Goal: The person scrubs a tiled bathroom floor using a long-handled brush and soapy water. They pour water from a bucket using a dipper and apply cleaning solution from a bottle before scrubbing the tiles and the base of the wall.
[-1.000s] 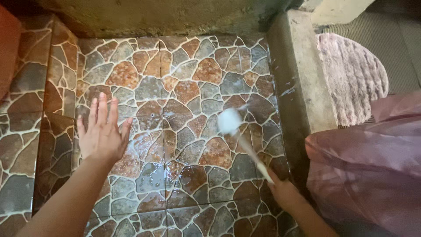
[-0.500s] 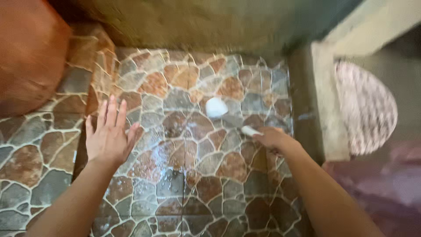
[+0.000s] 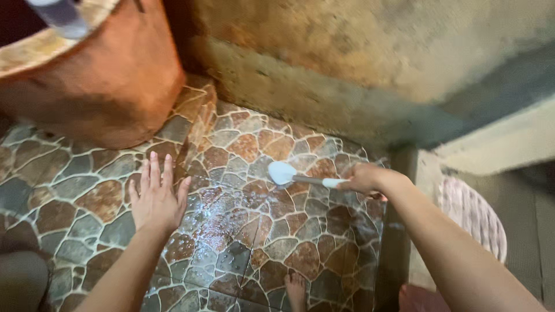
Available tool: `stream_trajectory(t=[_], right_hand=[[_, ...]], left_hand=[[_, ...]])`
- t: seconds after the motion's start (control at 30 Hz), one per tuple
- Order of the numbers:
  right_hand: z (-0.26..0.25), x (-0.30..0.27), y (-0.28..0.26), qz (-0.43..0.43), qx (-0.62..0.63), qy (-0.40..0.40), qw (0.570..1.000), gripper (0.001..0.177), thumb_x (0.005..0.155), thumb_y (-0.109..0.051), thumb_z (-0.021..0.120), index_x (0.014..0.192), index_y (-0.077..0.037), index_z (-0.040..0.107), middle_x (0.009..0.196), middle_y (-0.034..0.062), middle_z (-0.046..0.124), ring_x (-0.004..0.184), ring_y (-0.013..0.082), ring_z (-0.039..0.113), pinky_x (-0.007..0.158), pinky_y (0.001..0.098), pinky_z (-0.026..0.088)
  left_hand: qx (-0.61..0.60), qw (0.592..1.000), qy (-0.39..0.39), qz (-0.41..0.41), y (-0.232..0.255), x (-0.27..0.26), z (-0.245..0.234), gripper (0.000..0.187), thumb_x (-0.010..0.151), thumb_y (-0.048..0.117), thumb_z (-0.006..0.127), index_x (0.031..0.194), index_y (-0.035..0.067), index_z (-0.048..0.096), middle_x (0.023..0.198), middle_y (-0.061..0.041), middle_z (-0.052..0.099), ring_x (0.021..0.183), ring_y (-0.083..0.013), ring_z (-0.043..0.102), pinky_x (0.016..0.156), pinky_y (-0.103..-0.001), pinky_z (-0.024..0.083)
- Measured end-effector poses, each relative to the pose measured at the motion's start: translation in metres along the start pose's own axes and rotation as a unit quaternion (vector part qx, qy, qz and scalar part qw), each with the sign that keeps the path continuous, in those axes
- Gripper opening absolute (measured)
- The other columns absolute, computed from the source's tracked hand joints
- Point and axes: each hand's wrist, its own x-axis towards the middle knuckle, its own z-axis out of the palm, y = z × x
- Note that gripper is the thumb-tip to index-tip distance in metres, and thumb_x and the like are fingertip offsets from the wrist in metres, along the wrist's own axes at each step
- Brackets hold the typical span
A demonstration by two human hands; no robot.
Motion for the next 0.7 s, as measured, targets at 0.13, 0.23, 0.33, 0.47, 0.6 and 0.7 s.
stream_trajectory(t=[0.13,0.23,0.33,0.47,0.6,0.7], right_hand=[[0.007,0.049,0.027,0.003,-0.05,-0.011,0.999,0.061,0.083,-0.056,0.079,0.132,-0.02,0.069,0.09,0.0094,0.076,0.071,0.0218,0.073,0.064,0.0406,0.059],[0.017,0.084,0.033,-0.046,-0.092,0.019,0.994,0.069,0.08,-0.061,0.082,0.13,-0.016,0.068,0.093,0.009,0.077,0.072,0.0206,0.074,0.067,0.0385,0.059],[0.01,0.086,0.019,-0.015,-0.092,0.005,0.996,0.075,0.08,-0.063,0.084,0.128,-0.008,0.069,0.09,0.0132,0.077,0.071,0.0225,0.074,0.065,0.0399,0.06],[-0.005,0.081,-0.046,0.023,-0.063,-0.021,0.998,0.068,0.085,-0.052,0.079,0.135,-0.009,0.063,0.094,0.0181,0.077,0.074,0.029,0.073,0.062,0.0438,0.059],[0.005,0.104,-0.1,-0.029,-0.136,-0.035,0.99,0.056,0.086,-0.044,0.075,0.134,-0.016,0.065,0.106,0.0157,0.076,0.088,0.0292,0.074,0.075,0.0439,0.06],[0.022,0.143,-0.129,-0.077,-0.198,-0.025,0.977,0.049,0.088,-0.038,0.072,0.134,-0.021,0.067,0.115,0.0138,0.075,0.099,0.0294,0.074,0.085,0.044,0.061]], left_hand=[[-0.023,0.997,0.01,-0.08,-0.003,-0.015,0.004,0.077,0.1,0.061,0.033,0.163,0.019,0.024,0.17,-0.01,0.015,0.156,-0.0285,0.016,0.12,-0.059,0.016],[-0.02,0.991,0.005,-0.129,-0.005,-0.033,0.009,0.078,0.097,0.062,0.035,0.161,0.02,0.024,0.17,-0.01,0.014,0.152,-0.028,0.017,0.117,-0.06,0.017],[0.002,0.982,0.001,-0.187,-0.011,-0.053,0.011,0.076,0.099,0.061,0.035,0.162,0.019,0.026,0.17,-0.009,0.017,0.156,-0.0271,0.019,0.119,-0.059,0.019],[-0.005,0.965,0.01,-0.264,-0.019,-0.087,0.012,0.077,0.098,0.062,0.035,0.161,0.02,0.026,0.171,-0.009,0.016,0.154,-0.0274,0.02,0.118,-0.059,0.021],[0.018,0.943,-0.014,-0.333,-0.031,-0.127,0.018,0.076,0.098,0.062,0.035,0.161,0.021,0.025,0.169,-0.008,0.016,0.154,-0.0262,0.018,0.118,-0.058,0.02],[0.017,0.923,-0.021,-0.384,-0.045,-0.154,0.02,0.077,0.096,0.063,0.035,0.161,0.022,0.024,0.17,-0.007,0.016,0.154,-0.0258,0.018,0.118,-0.057,0.02]])
